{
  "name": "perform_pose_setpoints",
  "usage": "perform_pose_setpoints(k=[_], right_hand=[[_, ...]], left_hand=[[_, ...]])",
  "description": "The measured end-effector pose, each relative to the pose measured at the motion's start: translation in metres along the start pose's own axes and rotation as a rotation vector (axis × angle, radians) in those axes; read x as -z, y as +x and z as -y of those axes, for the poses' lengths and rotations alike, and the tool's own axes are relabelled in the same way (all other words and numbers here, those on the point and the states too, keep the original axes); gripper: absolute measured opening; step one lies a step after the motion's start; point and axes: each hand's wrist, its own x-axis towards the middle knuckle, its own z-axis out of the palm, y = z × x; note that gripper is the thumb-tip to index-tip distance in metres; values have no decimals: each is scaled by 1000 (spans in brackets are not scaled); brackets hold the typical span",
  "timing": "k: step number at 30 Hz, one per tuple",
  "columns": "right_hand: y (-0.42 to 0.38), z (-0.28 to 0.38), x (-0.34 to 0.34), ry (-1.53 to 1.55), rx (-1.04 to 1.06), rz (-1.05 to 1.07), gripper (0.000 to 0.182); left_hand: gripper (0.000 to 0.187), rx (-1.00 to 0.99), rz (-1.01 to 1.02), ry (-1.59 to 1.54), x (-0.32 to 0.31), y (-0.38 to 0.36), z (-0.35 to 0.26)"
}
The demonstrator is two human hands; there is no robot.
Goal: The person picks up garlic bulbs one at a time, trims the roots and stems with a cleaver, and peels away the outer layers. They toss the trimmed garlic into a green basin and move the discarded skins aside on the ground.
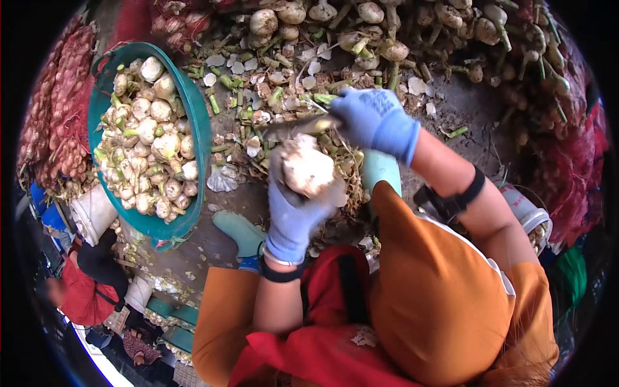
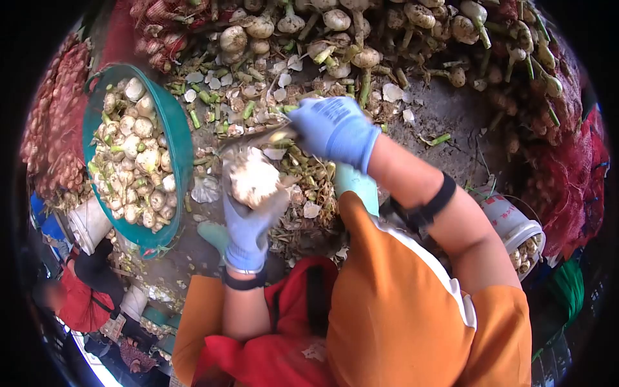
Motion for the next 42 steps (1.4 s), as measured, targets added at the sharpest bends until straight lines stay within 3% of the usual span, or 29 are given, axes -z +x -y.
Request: perform_pose_setpoints(k=[1, 2, 4, 5, 6, 8, 9, 10, 11, 14, 15, 16, 18, 19, 20, 22, 23, 24, 25, 29, 30, 31, 32, 33, 35, 36, 38, 40, 42], right_hand=[[5, -14, 2, 4, -122, 108, 23], [2, -19, -3, 147, -161, -14, 26], [-7, -10, -9, 821, -346, 128, 30], [-11, 4, -1, 1028, -329, 231, 22], [-14, 19, 26, 941, -354, 370, 21], [-13, 25, 7, 288, 160, -202, 20], [-21, 28, 8, 231, 201, -165, 20], [-25, 35, 21, 163, 247, -133, 19], [-26, 37, 21, 87, 301, -156, 18], [6, -4, -13, 8, 0, -8, 22], [10, -14, -1, 102, -121, 152, 26], [10, -16, -4, 224, -221, 92, 26], [1, -9, -13, 1113, -414, 218, 28], [-7, 10, 6, 1268, -373, 236, 32], [-7, 6, -7, 1298, -170, 142, 36], [-8, 13, 2, 1247, -190, 135, 32], [-10, 17, 10, 1004, -20, 44, 31], [-14, 21, 15, 754, 142, -36, 29], [-14, 27, 16, 617, 290, -168, 27], [-20, 19, 33, 311, 207, -153, 22], [-11, 1, 19, 248, 148, -124, 21], [-1, -23, 2, 124, 1, 7, 21], [0, -28, 14, 78, -213, 200, 23], [-5, -36, 16, 112, -138, -2, 25], [-9, -45, 23, 214, 2, -322, 28], [-1, -51, 31, 277, 69, -462, 28], [24, -65, 29, 36, 34, -374, 35], [47, -69, 21, 73, -246, 89, 42], [38, -59, 13, 31, -265, 157, 40]], left_hand=[[61, -188, 18, 221, -11, 4, 0], [61, -187, 13, 219, -9, 9, 3], [62, 72, -136, -114, -3, 16, 9], [57, 32, -142, -221, -13, 13, -5], [57, 27, -132, -225, -12, 18, 1], [52, -49, -149, -73, 2, 23, 14], [49, 174, -122, 41, 12, 22, 11], [47, -105, -83, 432, 53, 14, 74], [50, -110, -63, 359, 50, 11, 74], [59, 39, -77, -42, -9, -1, -9], [62, -242, -75, 348, -14, 1, -2], [66, -442, -58, 436, -18, 6, -9], [79, 9, -161, 49, -15, 13, -4], [82, -320, -91, 738, 15, 30, 29], [78, -395, -107, 852, 16, 33, 39], [67, 68, -70, -216, 4, 14, 40], [65, -50, -118, -162, -4, 14, 41], [44, 117, -44, -381, 11, 13, 35], [41, 84, -93, -286, 11, 15, 31], [37, -36, -199, 9, 27, 17, 25], [48, -27, -149, 75, 22, 15, 14], [48, -197, -275, 161, 43, 20, 22], [47, -246, -243, -231, 40, 14, -1], [49, -131, 42, -714, 85, 20, -13], [55, -215, 351, -1111, 107, 17, -53], [55, -202, 348, -1112, 109, 15, -49], [53, -189, 477, -1124, 108, 25, -43], [47, -110, 37, -988, 69, 38, -29], [43, 94, -138, -839, 40, 45, -9]])
